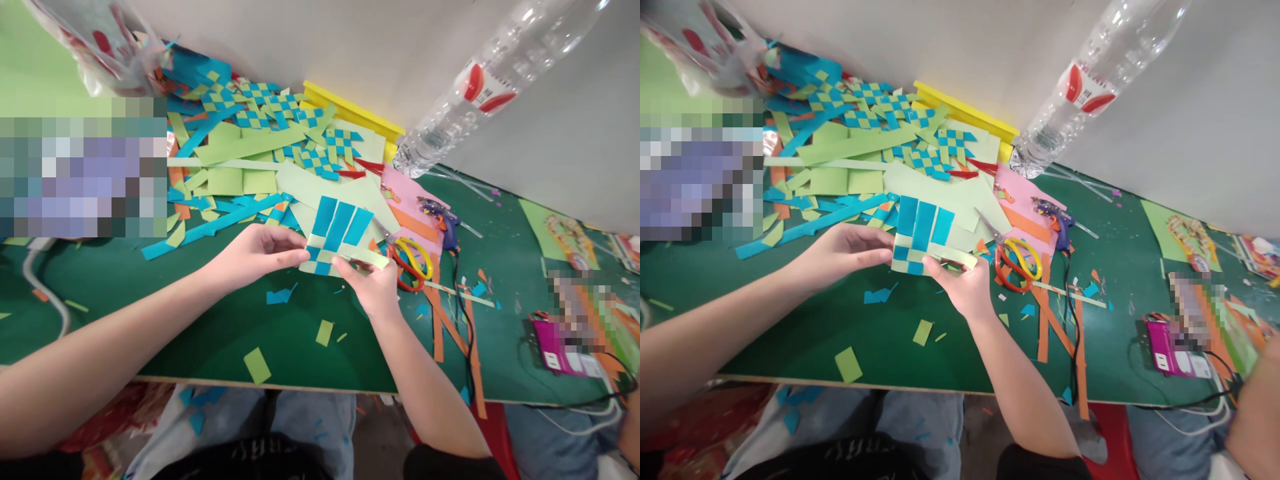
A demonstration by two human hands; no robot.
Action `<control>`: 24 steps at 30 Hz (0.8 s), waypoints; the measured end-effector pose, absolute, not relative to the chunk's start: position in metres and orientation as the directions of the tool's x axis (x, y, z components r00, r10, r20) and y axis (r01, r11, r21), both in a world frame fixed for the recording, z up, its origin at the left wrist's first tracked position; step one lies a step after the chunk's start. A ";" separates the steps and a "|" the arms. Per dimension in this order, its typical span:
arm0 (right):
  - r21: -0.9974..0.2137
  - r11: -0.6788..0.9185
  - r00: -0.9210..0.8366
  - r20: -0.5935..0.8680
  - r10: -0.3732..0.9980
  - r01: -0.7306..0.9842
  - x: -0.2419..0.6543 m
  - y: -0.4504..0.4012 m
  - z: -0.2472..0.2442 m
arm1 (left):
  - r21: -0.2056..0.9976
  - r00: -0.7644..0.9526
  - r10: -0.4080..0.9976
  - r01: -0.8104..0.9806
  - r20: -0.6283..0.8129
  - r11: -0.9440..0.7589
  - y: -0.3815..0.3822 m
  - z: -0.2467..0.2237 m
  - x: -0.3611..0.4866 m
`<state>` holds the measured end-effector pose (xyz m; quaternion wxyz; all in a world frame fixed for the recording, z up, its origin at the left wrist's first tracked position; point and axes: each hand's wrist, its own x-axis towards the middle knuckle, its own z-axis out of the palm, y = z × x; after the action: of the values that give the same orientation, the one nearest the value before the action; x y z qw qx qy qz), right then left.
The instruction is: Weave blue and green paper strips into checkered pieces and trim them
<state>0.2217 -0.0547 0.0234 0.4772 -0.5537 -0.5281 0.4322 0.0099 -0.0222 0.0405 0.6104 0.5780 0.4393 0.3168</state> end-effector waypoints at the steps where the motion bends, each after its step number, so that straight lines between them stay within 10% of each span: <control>1: -0.984 0.029 0.057 0.039 0.998 0.173 0.220 -0.055 0.024 | 0.984 0.426 0.890 0.135 -0.163 0.115 -0.022 0.039 0.010; 24: -0.992 -0.010 0.035 -0.006 0.999 0.127 0.227 -0.051 0.015 | 0.911 0.331 0.941 0.405 -0.069 -0.076 -0.020 0.040 0.007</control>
<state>0.2274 -0.0506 0.0155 0.4738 -0.5414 -0.5202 0.4603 0.0069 -0.0204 0.0402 0.4607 0.6733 0.4997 0.2909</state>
